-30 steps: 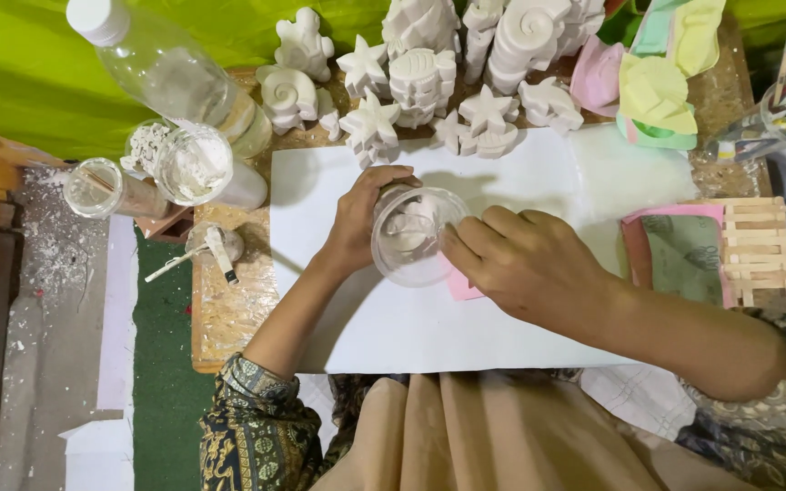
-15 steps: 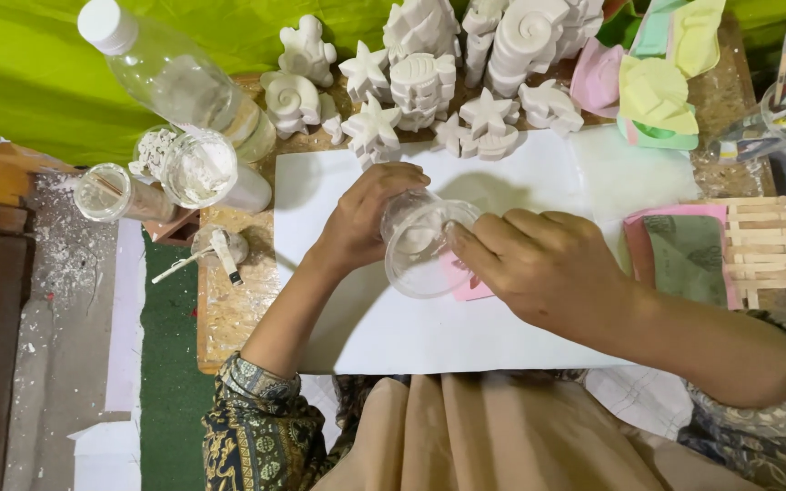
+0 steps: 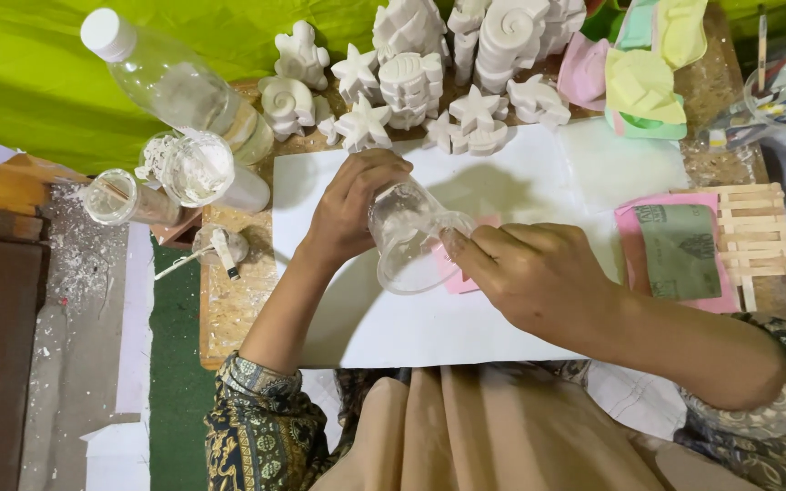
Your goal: Filling a star-shaped mold with white paste and smoothing it with a stick
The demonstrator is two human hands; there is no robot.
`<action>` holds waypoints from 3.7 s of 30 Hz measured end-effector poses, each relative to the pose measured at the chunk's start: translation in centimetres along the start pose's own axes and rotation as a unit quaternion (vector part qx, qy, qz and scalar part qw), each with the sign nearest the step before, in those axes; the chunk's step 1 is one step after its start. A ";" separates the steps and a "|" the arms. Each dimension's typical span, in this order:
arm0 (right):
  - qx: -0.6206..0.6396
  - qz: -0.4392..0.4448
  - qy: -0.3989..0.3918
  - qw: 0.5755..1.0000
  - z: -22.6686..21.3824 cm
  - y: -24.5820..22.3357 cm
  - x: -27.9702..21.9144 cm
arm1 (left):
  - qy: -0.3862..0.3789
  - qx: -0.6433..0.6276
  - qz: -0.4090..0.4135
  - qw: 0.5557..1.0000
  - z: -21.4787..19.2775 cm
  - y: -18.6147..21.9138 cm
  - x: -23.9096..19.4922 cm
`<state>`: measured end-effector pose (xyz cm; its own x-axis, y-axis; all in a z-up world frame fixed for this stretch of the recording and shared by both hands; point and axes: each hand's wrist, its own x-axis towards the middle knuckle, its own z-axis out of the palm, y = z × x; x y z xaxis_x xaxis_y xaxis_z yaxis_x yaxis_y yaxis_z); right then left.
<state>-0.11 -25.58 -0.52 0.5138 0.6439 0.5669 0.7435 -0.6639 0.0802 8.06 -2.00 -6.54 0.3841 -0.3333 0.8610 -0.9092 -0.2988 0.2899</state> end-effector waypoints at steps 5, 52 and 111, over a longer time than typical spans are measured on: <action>-0.134 -0.014 0.034 0.990 0.1 -0.9 0.9 | 0.009 0.003 0.006 1.000 0.1 0.0 0.4; 0.615 0.603 -0.033 0.506 3.3 1.2 -7.0 | 0.073 0.069 -0.105 0.989 5.1 -1.1 -5.4; -0.020 0.172 0.148 0.974 8.3 -5.2 -15.6 | -0.095 -0.368 -0.497 0.780 2.8 -0.7 -10.5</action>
<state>-8.44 -29.02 -16.53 0.5796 0.2465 0.7767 0.5288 -0.8390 -0.1283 5.11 -0.82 -16.92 0.9113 -0.4118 0.0014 0.0331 0.0767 0.9965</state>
